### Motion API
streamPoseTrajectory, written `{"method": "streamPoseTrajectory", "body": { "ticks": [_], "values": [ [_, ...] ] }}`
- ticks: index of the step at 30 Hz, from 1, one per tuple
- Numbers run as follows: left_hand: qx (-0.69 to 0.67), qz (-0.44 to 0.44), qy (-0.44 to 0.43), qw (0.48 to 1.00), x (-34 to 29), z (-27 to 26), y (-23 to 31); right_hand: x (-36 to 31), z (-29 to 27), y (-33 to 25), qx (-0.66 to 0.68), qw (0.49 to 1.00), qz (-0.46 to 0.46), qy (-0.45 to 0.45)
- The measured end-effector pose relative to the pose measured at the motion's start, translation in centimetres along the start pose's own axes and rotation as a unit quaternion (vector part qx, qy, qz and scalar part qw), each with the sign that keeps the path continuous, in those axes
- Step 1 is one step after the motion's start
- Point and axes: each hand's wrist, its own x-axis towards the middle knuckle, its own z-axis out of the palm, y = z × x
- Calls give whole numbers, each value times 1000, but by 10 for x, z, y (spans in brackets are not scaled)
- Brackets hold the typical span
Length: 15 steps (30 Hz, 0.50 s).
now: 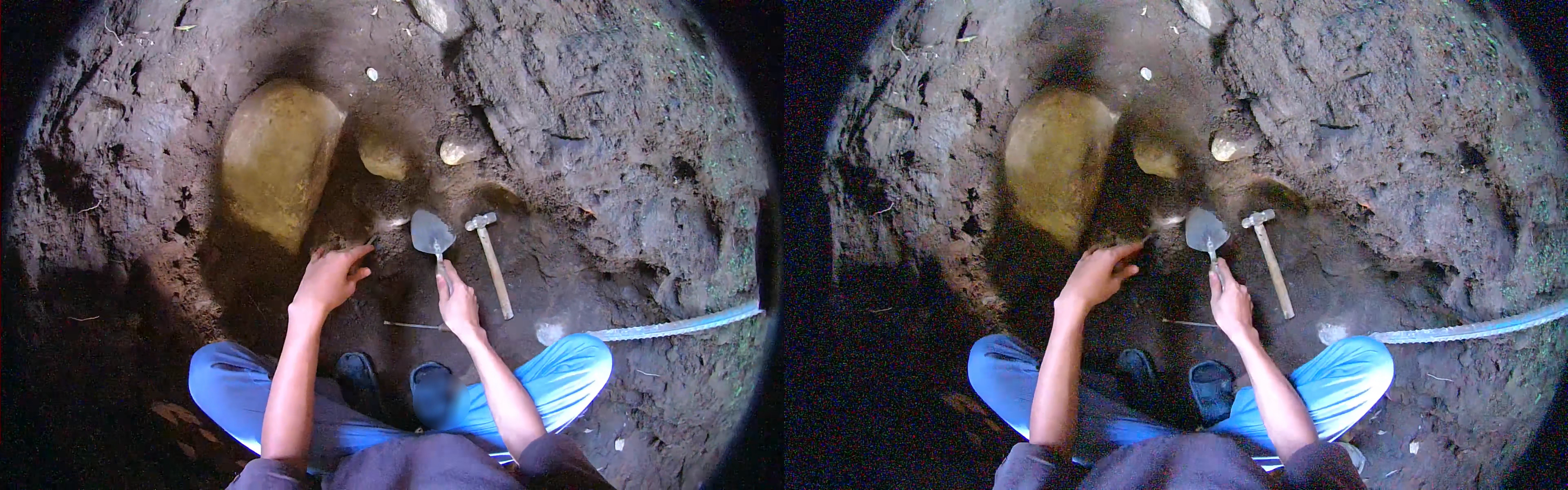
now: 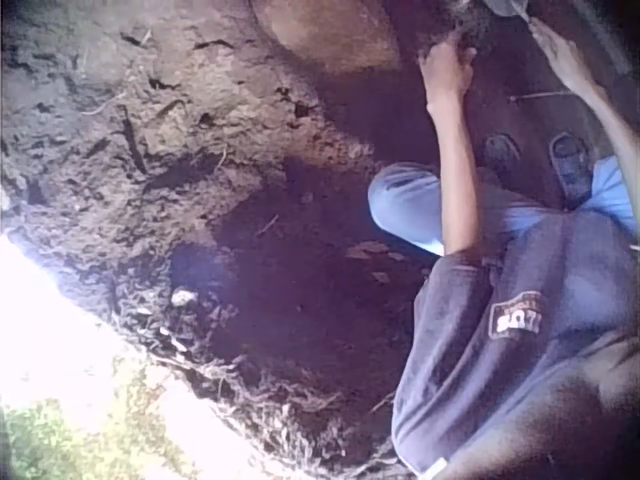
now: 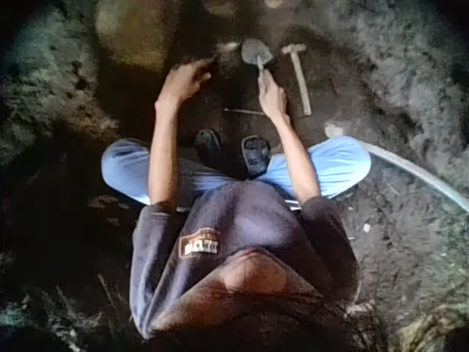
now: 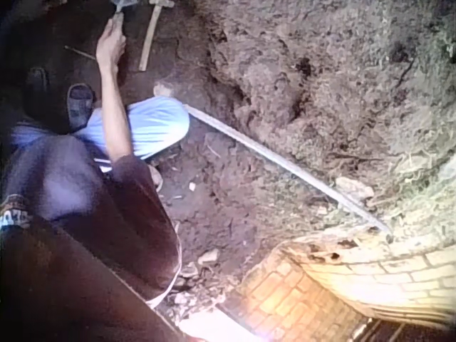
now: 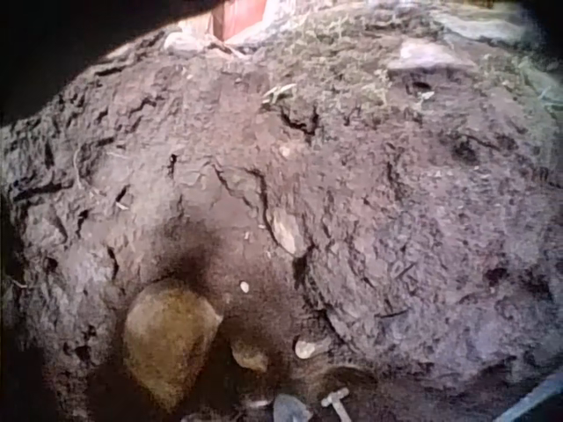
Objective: The person excavates dirt around rocks by chiseling the ground with a hammer and chisel and scraping away loose soil using a trowel.
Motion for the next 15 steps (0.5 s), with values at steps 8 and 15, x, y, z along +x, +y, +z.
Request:
{"method": "streamPoseTrajectory", "body": {
  "ticks": [8,15],
  "values": [
    [-21,-15,18,1000,-18,-7,-14,1,-3,-39,94,991,48,-86],
    [10,6,25,1000,6,2,0,2,-11,-8,49,999,22,-10]
  ]
}}
